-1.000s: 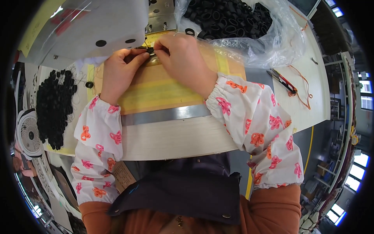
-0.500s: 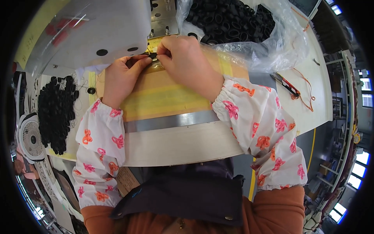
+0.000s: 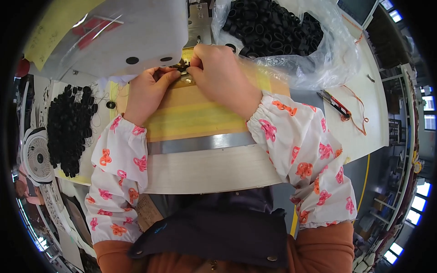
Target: The recorder is assembling small black components and metal rings onto a yellow strap at a workstation.
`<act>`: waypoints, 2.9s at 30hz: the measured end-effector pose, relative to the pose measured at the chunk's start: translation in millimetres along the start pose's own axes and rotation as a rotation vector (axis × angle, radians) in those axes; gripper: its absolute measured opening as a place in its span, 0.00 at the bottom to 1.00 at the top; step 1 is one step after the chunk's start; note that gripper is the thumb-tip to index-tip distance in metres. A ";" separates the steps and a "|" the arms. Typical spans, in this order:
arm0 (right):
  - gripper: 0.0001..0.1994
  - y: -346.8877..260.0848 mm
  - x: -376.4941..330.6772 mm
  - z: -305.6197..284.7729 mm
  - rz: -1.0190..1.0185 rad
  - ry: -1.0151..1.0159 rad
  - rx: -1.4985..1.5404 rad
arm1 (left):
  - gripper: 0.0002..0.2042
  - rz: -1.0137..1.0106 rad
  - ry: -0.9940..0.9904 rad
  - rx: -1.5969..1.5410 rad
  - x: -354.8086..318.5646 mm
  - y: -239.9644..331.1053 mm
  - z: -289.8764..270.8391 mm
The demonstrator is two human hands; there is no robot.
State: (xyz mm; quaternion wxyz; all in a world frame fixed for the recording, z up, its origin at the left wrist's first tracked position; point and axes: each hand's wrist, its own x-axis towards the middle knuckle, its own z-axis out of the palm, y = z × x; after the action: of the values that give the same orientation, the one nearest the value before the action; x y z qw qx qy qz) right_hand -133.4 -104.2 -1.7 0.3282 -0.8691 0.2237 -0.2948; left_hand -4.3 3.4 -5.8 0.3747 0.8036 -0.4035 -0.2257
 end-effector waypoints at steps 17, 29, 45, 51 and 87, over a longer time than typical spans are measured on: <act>0.05 -4.4 -3.8 -4.6 0.015 -0.014 0.066 | 0.13 0.306 0.105 0.013 -1.2 -11.2 9.6; 0.08 1.3 -8.5 -3.6 0.051 -0.023 0.130 | 0.08 0.476 0.175 0.200 -25.7 -6.6 6.7; 0.06 -40.0 -31.9 -6.7 -0.179 -0.543 0.274 | 0.08 0.664 0.124 -0.103 -17.8 -6.6 -5.4; 0.06 -26.9 -15.6 -30.2 0.180 -0.764 0.553 | 0.11 0.544 -0.137 0.051 -15.8 -14.4 -5.7; 0.04 10.5 -5.0 5.2 -0.162 0.084 0.123 | 0.12 0.053 -0.042 -0.068 2.8 1.7 -1.5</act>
State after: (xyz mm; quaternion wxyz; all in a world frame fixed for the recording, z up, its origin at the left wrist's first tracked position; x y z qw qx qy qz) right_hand -135.6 -106.1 -14.1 0.3461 -0.8495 0.1478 -0.3697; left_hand -2.5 1.0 -3.8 0.3990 0.7745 -0.4246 -0.2462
